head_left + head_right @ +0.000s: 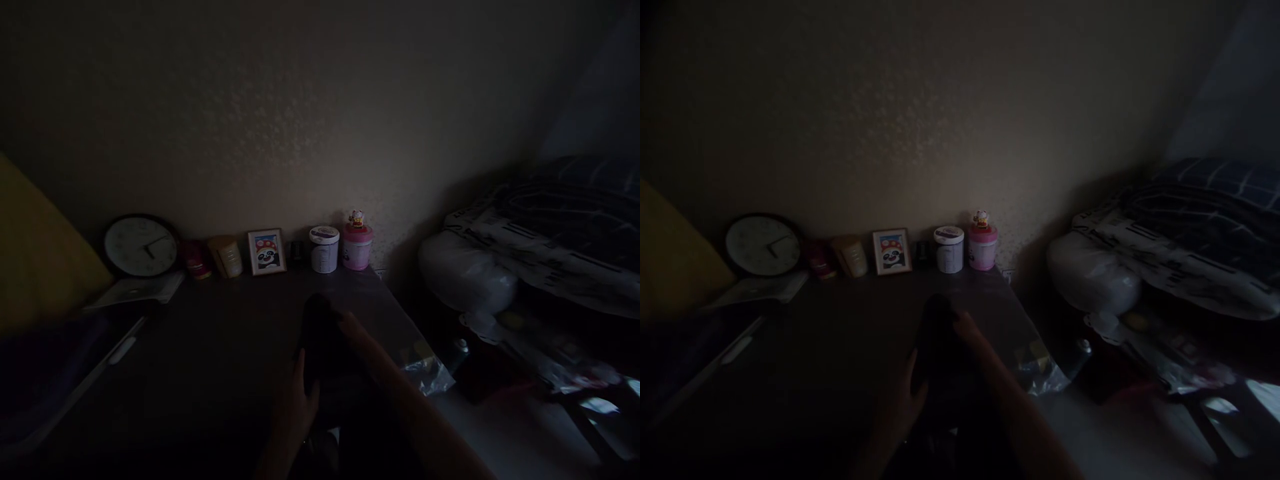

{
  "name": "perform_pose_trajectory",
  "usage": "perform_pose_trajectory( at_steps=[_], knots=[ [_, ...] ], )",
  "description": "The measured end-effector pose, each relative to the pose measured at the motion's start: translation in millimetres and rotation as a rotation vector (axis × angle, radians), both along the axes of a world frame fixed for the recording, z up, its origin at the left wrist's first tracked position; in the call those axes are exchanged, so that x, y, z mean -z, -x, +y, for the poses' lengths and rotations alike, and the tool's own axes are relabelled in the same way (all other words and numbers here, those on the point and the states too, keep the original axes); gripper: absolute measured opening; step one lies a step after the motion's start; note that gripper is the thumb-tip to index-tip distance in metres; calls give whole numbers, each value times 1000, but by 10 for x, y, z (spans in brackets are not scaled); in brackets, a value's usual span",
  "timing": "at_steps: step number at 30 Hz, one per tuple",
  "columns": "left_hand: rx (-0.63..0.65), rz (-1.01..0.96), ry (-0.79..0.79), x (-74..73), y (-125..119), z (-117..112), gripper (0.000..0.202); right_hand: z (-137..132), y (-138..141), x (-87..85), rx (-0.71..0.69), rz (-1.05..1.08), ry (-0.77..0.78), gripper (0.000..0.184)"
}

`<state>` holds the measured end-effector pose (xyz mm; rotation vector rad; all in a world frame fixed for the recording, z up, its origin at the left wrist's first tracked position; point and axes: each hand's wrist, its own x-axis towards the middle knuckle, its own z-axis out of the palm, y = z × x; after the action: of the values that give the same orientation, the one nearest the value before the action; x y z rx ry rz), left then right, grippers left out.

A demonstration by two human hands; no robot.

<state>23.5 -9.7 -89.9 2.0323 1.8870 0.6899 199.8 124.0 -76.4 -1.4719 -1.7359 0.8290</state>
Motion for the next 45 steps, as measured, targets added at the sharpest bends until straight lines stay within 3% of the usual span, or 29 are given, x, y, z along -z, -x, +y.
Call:
perform_pose_trajectory(
  at_steps=[9, 22, 27, 38, 45],
  knots=[
    [24, -108, 24, -5, 46, 34, 59, -11, 95, 41, -48, -189, -57, 46],
    [33, -91, 11, -49, 54, 18, 58, -25, 67, -52, -30, -431, -103, 41],
    [30, -61, -10, 5, 61, 35, 61, 6, 96, -53, -57, -449, -127, 37],
    [55, -91, -33, 35, 78, 48, 60, -154, 221, -261, -93, -508, -236, 33],
    [30, -135, -55, 121, 55, 57, 59, -259, 351, -38, -78, -310, -373, 30]
  ],
)
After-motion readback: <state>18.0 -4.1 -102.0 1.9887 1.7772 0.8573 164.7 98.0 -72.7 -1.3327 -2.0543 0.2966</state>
